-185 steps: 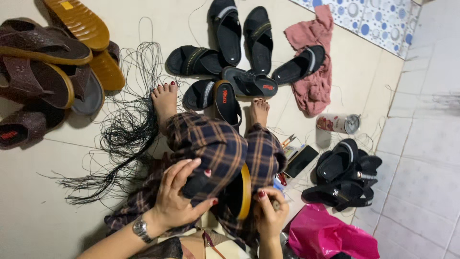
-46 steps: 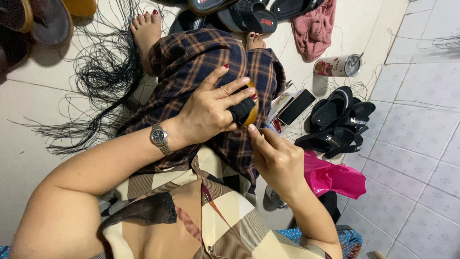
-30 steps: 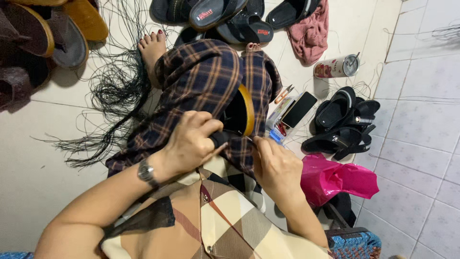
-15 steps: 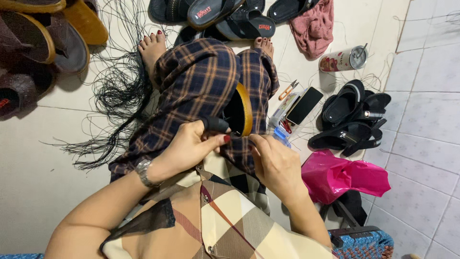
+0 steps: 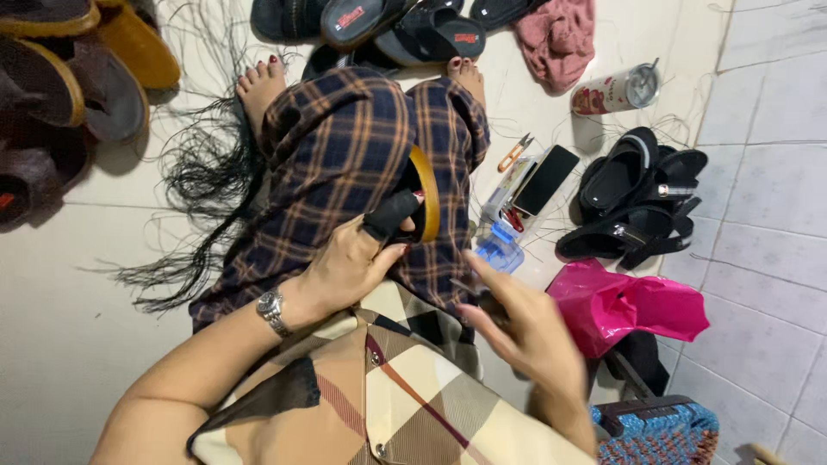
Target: The person sits on the floor and sews a black slipper using a needle and thread. They hold the slipper between their legs and repeatedly pass the needle through the sole and upper, pulling the thread tight to secure the stitching.
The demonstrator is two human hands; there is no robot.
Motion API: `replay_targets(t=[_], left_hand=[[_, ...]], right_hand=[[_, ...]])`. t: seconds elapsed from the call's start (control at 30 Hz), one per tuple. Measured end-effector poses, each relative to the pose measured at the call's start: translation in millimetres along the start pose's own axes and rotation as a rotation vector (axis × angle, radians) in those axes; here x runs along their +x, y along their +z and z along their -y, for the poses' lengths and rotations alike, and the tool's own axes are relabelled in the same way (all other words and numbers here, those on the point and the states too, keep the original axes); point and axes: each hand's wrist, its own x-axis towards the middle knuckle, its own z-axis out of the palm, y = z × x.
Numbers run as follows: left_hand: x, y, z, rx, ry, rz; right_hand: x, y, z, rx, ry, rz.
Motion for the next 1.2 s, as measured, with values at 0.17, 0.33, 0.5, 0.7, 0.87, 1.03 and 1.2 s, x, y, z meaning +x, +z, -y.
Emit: replay_targets(t=[0.17, 0.33, 0.5, 0.7, 0.87, 1.03, 1.2], left_hand=[[5.0, 7.3, -4.0, 0.029, 0.019, -0.163], [10.4, 1.6, -10.5, 0.016, 0.013, -0.17], [9.7, 3.3, -6.9, -0.018, 0.027, -0.17], [8.7, 3.8, -3.4, -0.006, 0.001, -0.18], [9.9, 5.9, -6.8, -0.02, -0.028, -0.186], [10.8, 11.9, -0.3, -0.017, -0.065, -0.159], [-1.7, 6.5, 6.3, -0.079, -0.247, -0.076]], right_hand=[[35.2, 52.8, -21.5, 0.782, -0.238, -0.404], [38.3, 41.3, -17.0, 0.678, -0.268, -0.488], [44.7, 59.4, -32.0, 0.727, -0.286, -0.451], [47.4, 45.4, -26.5, 0.694, -0.335, -0.418], [47.8, 52.2, -33.1, 0.859, -0.416, -0.366], [31.8, 48.4, -66.3, 0.948, -0.419, -0.256], [45.5, 25.5, -65.1, 0.941, -0.436, -0.046]])
